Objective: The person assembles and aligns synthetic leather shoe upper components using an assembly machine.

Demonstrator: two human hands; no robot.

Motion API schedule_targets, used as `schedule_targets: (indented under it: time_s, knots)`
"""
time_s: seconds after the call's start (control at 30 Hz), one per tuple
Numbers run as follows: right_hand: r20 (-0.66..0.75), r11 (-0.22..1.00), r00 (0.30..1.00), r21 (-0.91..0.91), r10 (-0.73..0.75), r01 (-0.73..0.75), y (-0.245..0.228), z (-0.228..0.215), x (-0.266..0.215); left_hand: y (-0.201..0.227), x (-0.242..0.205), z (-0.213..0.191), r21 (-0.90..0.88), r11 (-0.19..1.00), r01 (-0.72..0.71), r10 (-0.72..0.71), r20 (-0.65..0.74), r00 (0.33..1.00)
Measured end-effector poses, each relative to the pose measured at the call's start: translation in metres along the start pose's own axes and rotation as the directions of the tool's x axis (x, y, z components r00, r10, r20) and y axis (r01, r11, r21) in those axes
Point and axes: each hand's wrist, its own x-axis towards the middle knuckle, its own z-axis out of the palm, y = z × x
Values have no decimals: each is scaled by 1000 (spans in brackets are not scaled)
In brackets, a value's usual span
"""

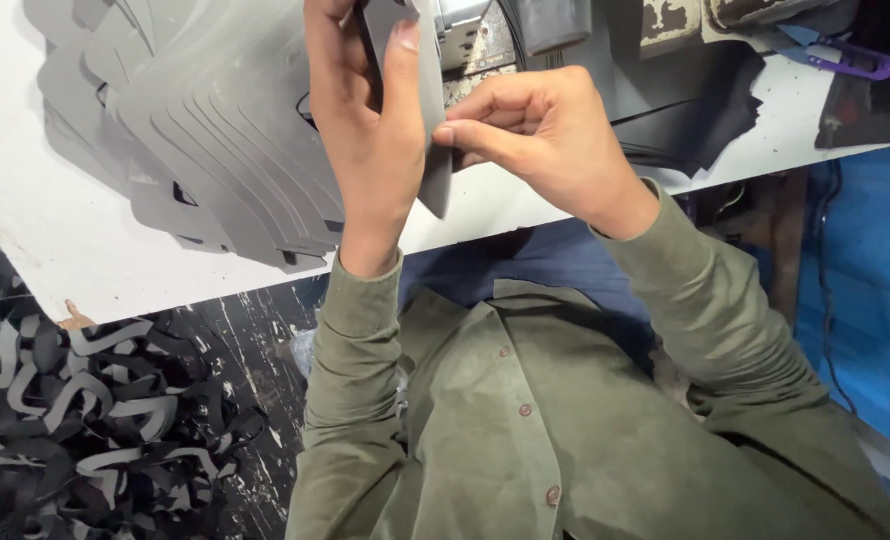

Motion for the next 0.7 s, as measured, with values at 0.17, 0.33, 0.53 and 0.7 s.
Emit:
schedule_targets:
  time_s: [0.17,0.33,0.53,0.7]
  knots:
    - [-17,999,999,41,32,-31,-5,9,-2,17,0,-4,57,988,147,-145,-36,989]
    - [-12,998,1000,65,6,-5,-2,8,2,9,-11,-18,133,991,26,-34,62,997]
    - [-15,999,1000,38,-21,22,-3,8,5,24,-10,-21,246,969,15,-50,136,989]
    - [-23,999,999,22,-44,45,-3,6,7,38,-11,-21,45,975,217,-221,138,965]
